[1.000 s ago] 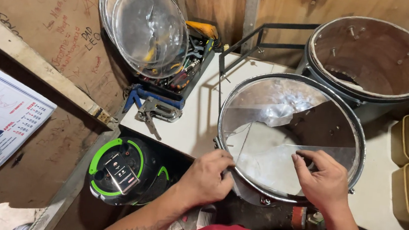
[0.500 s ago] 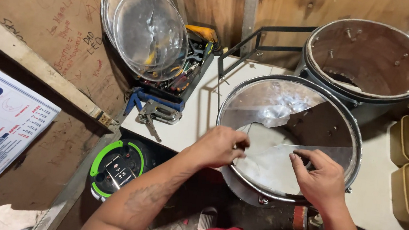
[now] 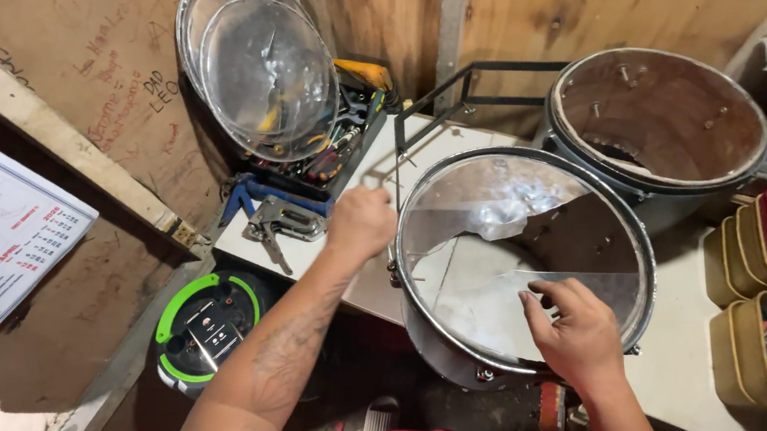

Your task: The person uses a metal tool to tighten the tension rods on the rim of a drum shell containing a white drumhead. They systematically work around the drum, adjusting the hardware to secure the head in place.

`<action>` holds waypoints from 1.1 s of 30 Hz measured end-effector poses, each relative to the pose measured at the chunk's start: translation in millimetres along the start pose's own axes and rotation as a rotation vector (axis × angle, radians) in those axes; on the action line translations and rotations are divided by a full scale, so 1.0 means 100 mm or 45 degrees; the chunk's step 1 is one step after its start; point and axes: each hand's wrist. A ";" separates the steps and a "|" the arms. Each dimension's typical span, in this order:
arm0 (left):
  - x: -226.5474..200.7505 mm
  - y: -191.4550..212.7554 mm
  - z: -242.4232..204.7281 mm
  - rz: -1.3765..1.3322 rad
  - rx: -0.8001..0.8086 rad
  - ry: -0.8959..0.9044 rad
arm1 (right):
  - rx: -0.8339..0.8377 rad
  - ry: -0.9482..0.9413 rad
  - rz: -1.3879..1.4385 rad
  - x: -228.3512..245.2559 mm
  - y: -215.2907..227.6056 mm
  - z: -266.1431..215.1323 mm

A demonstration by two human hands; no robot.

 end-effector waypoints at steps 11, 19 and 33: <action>-0.49 1.64 -1.14 -0.135 0.896 0.438 | 0.045 -0.062 0.049 -0.04 0.00 -0.01; -1.02 0.96 -1.28 -0.702 0.973 0.584 | 0.718 -0.181 0.108 0.87 -0.16 0.50; -0.51 0.46 -1.45 -0.876 0.422 0.642 | 1.212 0.200 -0.276 0.72 -0.91 1.04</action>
Point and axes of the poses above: each hand's wrist, its own z-axis towards the middle knuckle, its own y-axis out of the back of the hand, x = y × z, and after that the axes turned 4 degrees about x, right-handed
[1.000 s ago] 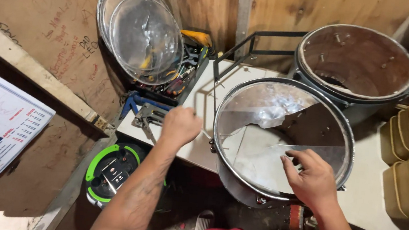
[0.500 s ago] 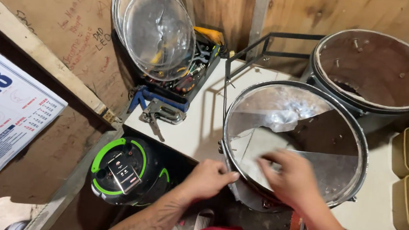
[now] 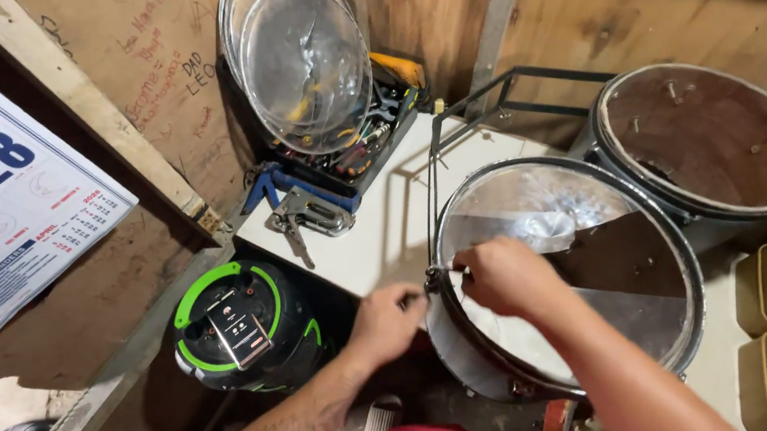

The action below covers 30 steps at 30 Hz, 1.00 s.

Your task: The person uses a metal tool to tighten the tension rods on the rim of a drum shell containing a white drumhead. They systematically work around the drum, adjusting the hardware to secure the head in place.

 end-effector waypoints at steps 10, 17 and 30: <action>0.10 -0.17 0.35 -0.311 -0.138 -0.433 | -0.160 0.410 -0.411 0.01 0.21 0.43; 0.09 -0.28 0.39 -0.225 -0.250 -0.562 | -0.047 0.617 -0.596 0.27 0.14 0.73; 0.15 -0.39 0.44 -0.256 -0.322 -0.363 | -0.177 0.821 -0.395 0.77 -0.17 0.17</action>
Point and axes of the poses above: each hand's wrist, its own z-axis towards the middle knuckle, its own y-axis out of the back of the hand, x = y × z, and after that the axes turned 4 degrees about x, right-handed
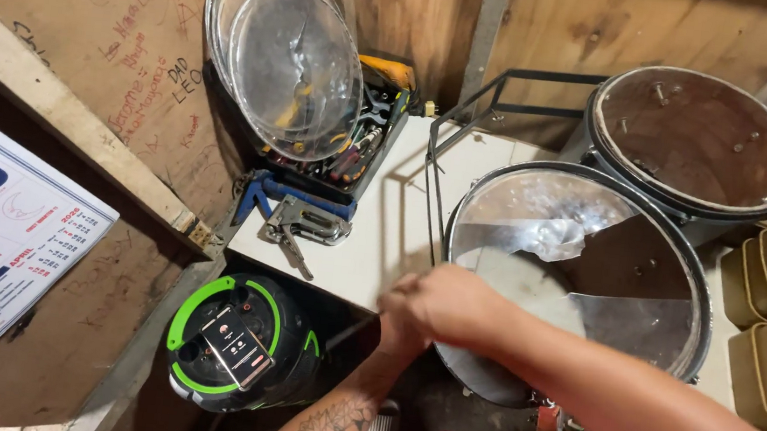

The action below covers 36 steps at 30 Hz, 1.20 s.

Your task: The person uses a metal tool to tighten the tension rods on the rim of a drum shell containing a white drumhead. They systematically work around the drum, adjusting the hardware to secure the head in place.

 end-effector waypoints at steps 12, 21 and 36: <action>-0.04 0.07 -0.03 -0.072 -0.034 -0.344 | -0.792 -1.336 1.203 -0.03 0.34 -1.70; -0.04 0.17 0.02 -0.024 0.093 -0.398 | -1.087 -1.476 1.317 0.14 -0.19 -2.00; 0.17 0.19 0.09 0.001 0.083 -0.043 | -1.108 -1.450 1.381 0.14 -0.18 -1.99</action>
Point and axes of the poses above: each hand's wrist, its own z-axis towards the middle knuckle, its own y-axis out of the back of the hand, x = y × z, and after that the axes turned 4 degrees about x, right-handed
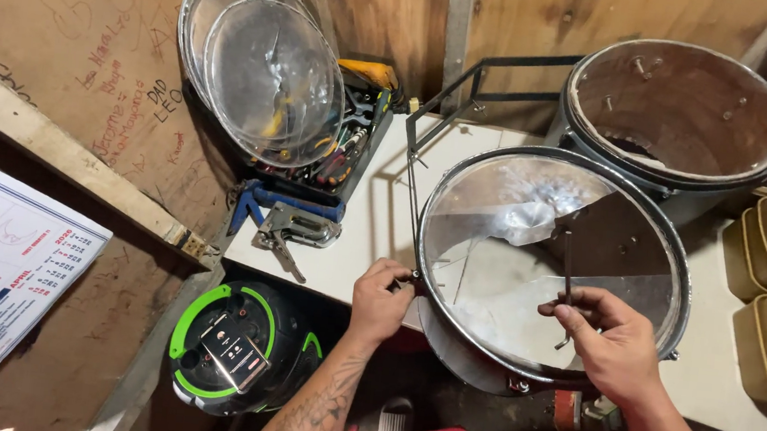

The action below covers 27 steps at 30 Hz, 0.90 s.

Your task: The person uses a metal tool to tighten the tension rods on the rim of a drum shell containing a white drumhead. They systematically work around the drum, adjusting the hardware to secure the head in place.

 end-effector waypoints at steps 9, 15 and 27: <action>-0.11 0.09 0.04 0.080 0.074 -0.106 | 0.023 0.032 -0.008 -0.09 0.02 0.02; 0.04 0.06 0.08 0.017 0.054 -0.200 | 0.023 0.034 -0.003 -0.06 0.01 0.01; -0.36 0.17 0.03 -0.026 0.165 -0.120 | 0.017 -0.020 0.011 -0.02 0.02 0.00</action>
Point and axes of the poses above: each hand's wrist, its own z-axis towards the middle knuckle, its own y-axis out of the back of the hand, x = y × z, and after that the axes turned 4 degrees about x, right-handed
